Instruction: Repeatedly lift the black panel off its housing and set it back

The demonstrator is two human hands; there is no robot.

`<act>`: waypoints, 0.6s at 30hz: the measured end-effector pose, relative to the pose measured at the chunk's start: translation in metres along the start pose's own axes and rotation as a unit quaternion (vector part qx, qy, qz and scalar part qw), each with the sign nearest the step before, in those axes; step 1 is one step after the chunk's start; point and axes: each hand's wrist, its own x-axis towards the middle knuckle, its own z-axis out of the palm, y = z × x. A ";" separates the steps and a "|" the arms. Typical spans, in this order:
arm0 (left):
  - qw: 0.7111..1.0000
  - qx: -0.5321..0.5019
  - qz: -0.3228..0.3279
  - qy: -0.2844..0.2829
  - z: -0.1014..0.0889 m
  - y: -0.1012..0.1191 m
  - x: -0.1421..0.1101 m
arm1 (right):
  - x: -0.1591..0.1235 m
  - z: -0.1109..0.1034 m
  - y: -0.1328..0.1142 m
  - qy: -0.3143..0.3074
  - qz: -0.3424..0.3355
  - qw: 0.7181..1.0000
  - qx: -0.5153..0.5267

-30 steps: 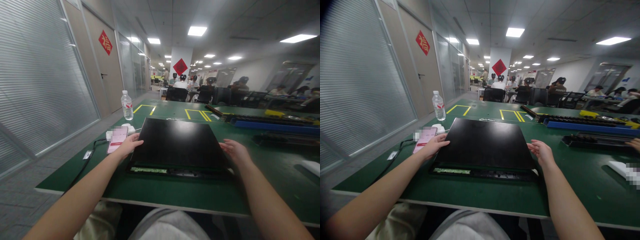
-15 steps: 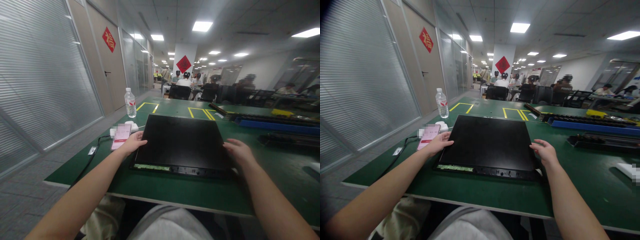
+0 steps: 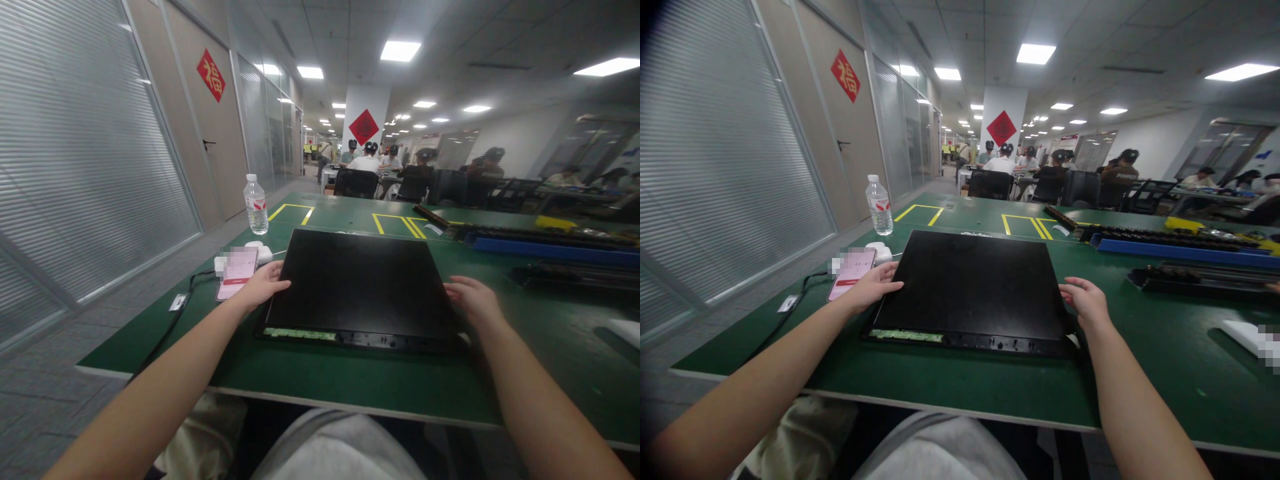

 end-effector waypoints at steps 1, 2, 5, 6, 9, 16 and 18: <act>1.000 -0.001 0.001 -0.001 0.000 0.000 0.000 | 0.001 0.000 0.000 0.003 -0.001 1.000 0.002; 1.000 -0.003 0.001 -0.001 0.000 0.000 0.000 | 0.001 0.000 0.000 0.007 -0.003 1.000 0.003; 1.000 -0.005 -0.002 0.002 0.000 0.000 0.000 | 0.000 0.001 -0.001 0.017 -0.002 1.000 0.002; 1.000 -0.005 -0.003 0.002 0.000 0.000 0.000 | -0.001 0.001 -0.001 0.019 0.001 1.000 0.002; 1.000 -0.004 -0.004 0.002 0.000 -0.001 0.000 | -0.003 0.002 -0.003 0.015 0.001 1.000 0.007; 1.000 0.000 0.000 0.002 -0.001 -0.002 0.002 | -0.004 0.003 -0.005 0.014 0.001 1.000 0.001; 1.000 0.001 0.002 0.007 -0.001 -0.002 0.001 | -0.005 0.003 -0.006 0.018 0.002 1.000 0.001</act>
